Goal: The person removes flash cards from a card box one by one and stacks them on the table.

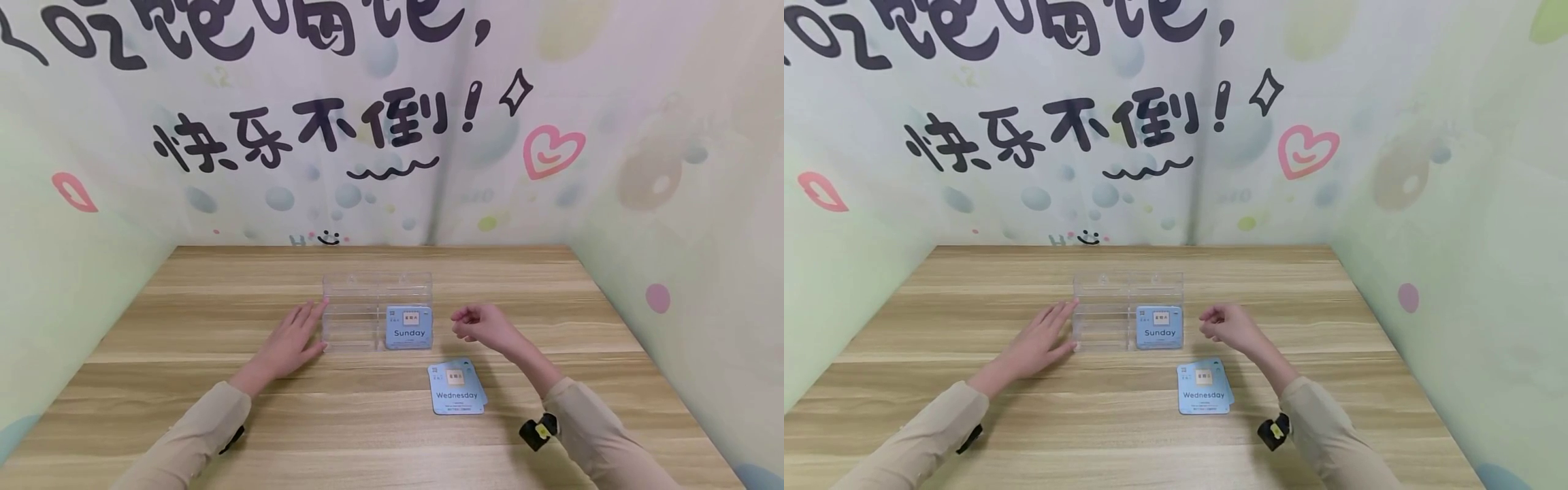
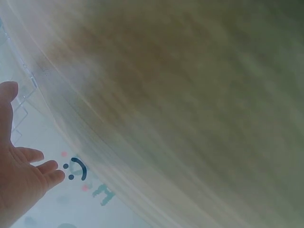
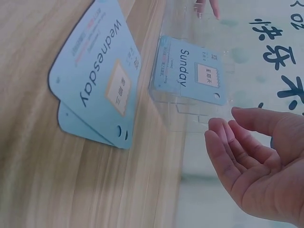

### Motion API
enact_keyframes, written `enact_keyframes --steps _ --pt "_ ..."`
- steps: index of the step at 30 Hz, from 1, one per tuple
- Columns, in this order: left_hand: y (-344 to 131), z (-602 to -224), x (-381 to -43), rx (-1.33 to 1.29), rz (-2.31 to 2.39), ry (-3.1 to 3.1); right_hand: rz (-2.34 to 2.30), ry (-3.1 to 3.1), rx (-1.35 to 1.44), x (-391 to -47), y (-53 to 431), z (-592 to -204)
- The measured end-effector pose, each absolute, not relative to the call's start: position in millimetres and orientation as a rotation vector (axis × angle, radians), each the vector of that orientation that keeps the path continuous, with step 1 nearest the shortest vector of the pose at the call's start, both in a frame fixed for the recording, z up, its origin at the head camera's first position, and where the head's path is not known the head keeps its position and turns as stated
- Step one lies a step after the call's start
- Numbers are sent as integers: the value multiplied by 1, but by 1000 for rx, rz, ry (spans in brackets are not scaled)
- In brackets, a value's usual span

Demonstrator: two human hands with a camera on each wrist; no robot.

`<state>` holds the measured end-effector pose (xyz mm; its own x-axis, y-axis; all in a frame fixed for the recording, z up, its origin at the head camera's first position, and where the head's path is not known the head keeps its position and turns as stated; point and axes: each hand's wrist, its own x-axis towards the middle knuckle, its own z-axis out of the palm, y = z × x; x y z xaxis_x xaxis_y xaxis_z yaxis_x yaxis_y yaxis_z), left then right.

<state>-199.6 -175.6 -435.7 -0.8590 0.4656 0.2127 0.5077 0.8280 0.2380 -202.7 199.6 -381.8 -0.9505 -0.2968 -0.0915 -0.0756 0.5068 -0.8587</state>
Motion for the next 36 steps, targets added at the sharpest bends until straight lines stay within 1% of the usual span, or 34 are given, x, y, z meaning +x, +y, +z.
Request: enact_keyframes --steps 27,29,34,36 --pt "-174 -435 -199 -722 -363 -2865 -1466 2598 -346 -216 175 -384" --pt "-174 -435 -199 -722 -364 -2863 -1459 2611 -336 -212 171 -377" --pt "-174 -435 -198 -729 -355 -2851 -1523 2625 -320 -213 167 -381" --pt "-174 -435 -198 -730 -357 -2850 -1573 2629 -312 -220 168 -391"
